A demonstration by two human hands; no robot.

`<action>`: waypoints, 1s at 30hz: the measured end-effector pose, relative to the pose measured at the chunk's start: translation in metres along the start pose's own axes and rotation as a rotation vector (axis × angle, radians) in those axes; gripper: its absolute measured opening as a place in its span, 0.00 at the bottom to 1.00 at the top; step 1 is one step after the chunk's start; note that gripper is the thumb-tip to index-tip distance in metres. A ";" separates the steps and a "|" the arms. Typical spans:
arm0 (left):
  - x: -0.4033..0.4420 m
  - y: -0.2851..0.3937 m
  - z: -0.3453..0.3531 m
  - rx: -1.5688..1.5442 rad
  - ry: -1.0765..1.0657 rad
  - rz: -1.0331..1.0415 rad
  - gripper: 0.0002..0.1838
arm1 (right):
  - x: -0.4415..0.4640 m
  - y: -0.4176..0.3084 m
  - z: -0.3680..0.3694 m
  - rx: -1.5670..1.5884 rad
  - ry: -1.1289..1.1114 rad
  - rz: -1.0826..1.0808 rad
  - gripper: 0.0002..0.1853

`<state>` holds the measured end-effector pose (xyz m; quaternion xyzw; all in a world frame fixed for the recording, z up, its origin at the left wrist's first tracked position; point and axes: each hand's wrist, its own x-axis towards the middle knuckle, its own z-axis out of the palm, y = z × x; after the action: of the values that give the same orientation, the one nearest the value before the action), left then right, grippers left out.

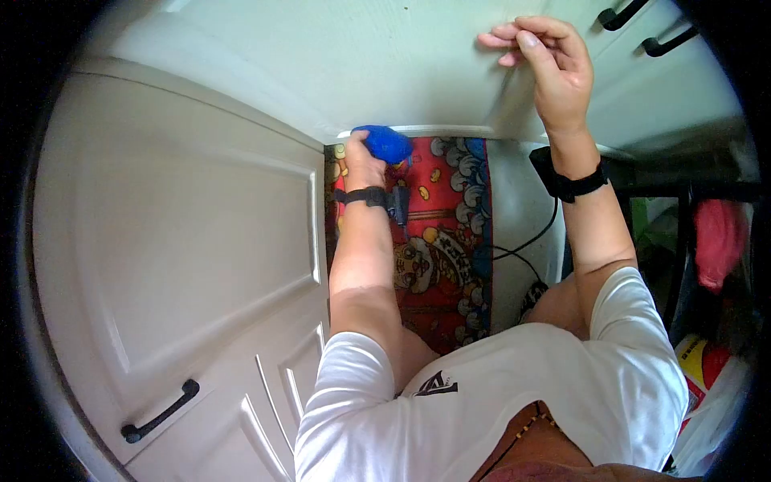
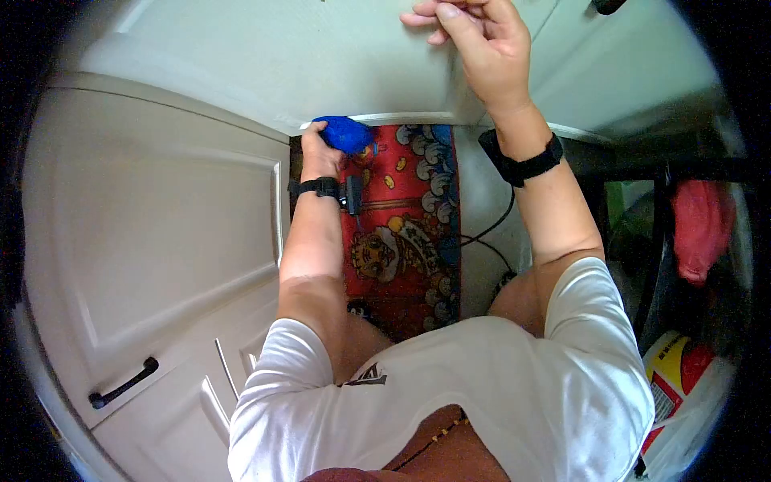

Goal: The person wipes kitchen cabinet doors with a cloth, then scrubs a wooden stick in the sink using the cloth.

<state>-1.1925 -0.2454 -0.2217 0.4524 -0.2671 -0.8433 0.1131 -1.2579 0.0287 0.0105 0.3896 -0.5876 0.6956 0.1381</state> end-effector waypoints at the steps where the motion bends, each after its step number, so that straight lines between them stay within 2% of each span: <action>1: -0.003 0.008 -0.004 -0.031 -0.074 -0.017 0.17 | 0.000 0.000 0.000 0.007 -0.001 -0.002 0.09; 2: -0.007 0.013 -0.007 -0.034 -0.097 -0.010 0.34 | 0.001 0.000 0.000 -0.001 -0.006 -0.017 0.09; 3: -0.012 0.018 -0.009 -0.033 -0.094 -0.005 0.34 | 0.001 0.001 0.000 -0.009 -0.011 -0.032 0.09; 5: -0.019 0.029 -0.009 0.009 -0.004 -0.011 0.49 | 0.001 0.000 -0.001 -0.001 -0.019 -0.037 0.09; 6: -0.011 0.029 -0.015 0.146 -0.027 0.067 0.57 | 0.002 0.001 -0.002 0.002 -0.032 -0.038 0.09; 10: 0.007 0.028 -0.023 0.247 -0.054 0.023 0.56 | 0.001 0.004 -0.002 0.008 -0.020 -0.017 0.09; 12: 0.001 0.022 -0.018 0.360 -0.056 0.117 0.54 | 0.001 0.004 -0.003 0.006 -0.019 -0.030 0.09; 15: -0.003 0.023 -0.017 0.258 -0.069 0.159 0.51 | 0.002 0.004 -0.004 0.006 -0.038 -0.056 0.09; 19: 0.021 0.021 -0.029 0.273 -0.029 0.108 0.47 | 0.003 0.000 -0.002 0.005 -0.029 -0.037 0.09; 21: 0.025 0.017 -0.033 0.295 -0.036 0.213 0.46 | 0.003 0.000 -0.003 -0.022 -0.040 -0.061 0.09; 28: 0.010 0.022 -0.025 0.286 0.037 0.169 0.44 | 0.002 0.000 -0.002 0.007 -0.036 -0.054 0.09; 30: 0.007 0.025 -0.025 0.310 0.032 0.139 0.41 | 0.003 0.000 -0.002 -0.015 -0.037 -0.056 0.09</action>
<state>-1.1774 -0.2777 -0.2240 0.4581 -0.4230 -0.7749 0.1040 -1.2607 0.0300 0.0121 0.4177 -0.5842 0.6796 0.1495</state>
